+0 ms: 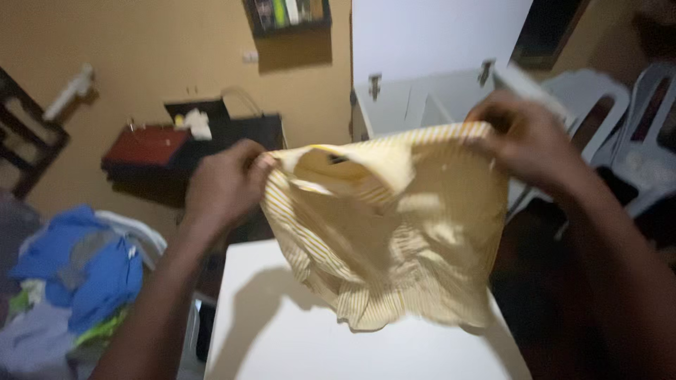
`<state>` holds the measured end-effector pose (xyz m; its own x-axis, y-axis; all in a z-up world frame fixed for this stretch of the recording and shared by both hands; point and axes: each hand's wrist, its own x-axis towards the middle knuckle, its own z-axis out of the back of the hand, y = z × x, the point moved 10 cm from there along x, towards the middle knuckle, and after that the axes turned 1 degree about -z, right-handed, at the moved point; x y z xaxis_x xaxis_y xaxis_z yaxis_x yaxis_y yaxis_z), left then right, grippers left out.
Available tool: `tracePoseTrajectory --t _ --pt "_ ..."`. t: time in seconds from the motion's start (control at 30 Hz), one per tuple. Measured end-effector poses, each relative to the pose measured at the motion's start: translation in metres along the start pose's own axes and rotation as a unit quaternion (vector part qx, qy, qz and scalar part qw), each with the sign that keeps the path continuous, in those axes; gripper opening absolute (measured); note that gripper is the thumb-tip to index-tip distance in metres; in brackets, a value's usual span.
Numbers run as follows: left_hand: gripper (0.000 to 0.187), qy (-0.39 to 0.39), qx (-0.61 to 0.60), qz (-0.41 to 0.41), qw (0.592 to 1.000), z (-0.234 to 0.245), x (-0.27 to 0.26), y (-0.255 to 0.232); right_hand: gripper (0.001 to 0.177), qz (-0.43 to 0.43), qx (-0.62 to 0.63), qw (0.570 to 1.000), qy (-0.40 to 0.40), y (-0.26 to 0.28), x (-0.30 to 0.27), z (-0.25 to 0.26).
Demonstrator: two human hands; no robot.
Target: The person picks up a shirt and lays it out on a table, smoothing it with their hands, and then begins to fold one of the sleeves.
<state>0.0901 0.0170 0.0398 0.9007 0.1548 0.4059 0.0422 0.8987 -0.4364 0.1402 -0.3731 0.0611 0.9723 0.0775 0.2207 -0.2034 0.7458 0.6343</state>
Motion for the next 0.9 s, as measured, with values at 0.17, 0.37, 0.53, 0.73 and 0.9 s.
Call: tracePoseTrajectory --t 0.17,0.37,0.53,0.73,0.9 --pt "0.032 -0.155 -0.160 -0.102 0.970 0.065 0.016 -0.010 0.024 0.071 -0.090 0.989 0.093 0.024 -0.004 -0.009" --pt "0.030 0.053 -0.145 -0.104 0.983 0.032 -0.017 -0.035 0.020 0.045 -0.179 0.972 -0.143 0.025 0.015 0.068" --pt "0.025 -0.004 -0.154 -0.022 0.988 0.040 -0.021 -0.022 0.017 -0.013 0.069 0.993 -0.097 -0.017 0.022 0.047" --pt "0.030 -0.051 -0.020 -0.001 0.999 0.002 -0.053 -0.016 0.019 0.036 0.095 0.988 -0.119 -0.085 0.024 0.015" --pt "0.036 0.307 -0.070 0.064 0.947 -0.117 -0.143 -0.071 0.020 0.000 -0.031 0.983 -0.178 -0.169 0.006 0.013"
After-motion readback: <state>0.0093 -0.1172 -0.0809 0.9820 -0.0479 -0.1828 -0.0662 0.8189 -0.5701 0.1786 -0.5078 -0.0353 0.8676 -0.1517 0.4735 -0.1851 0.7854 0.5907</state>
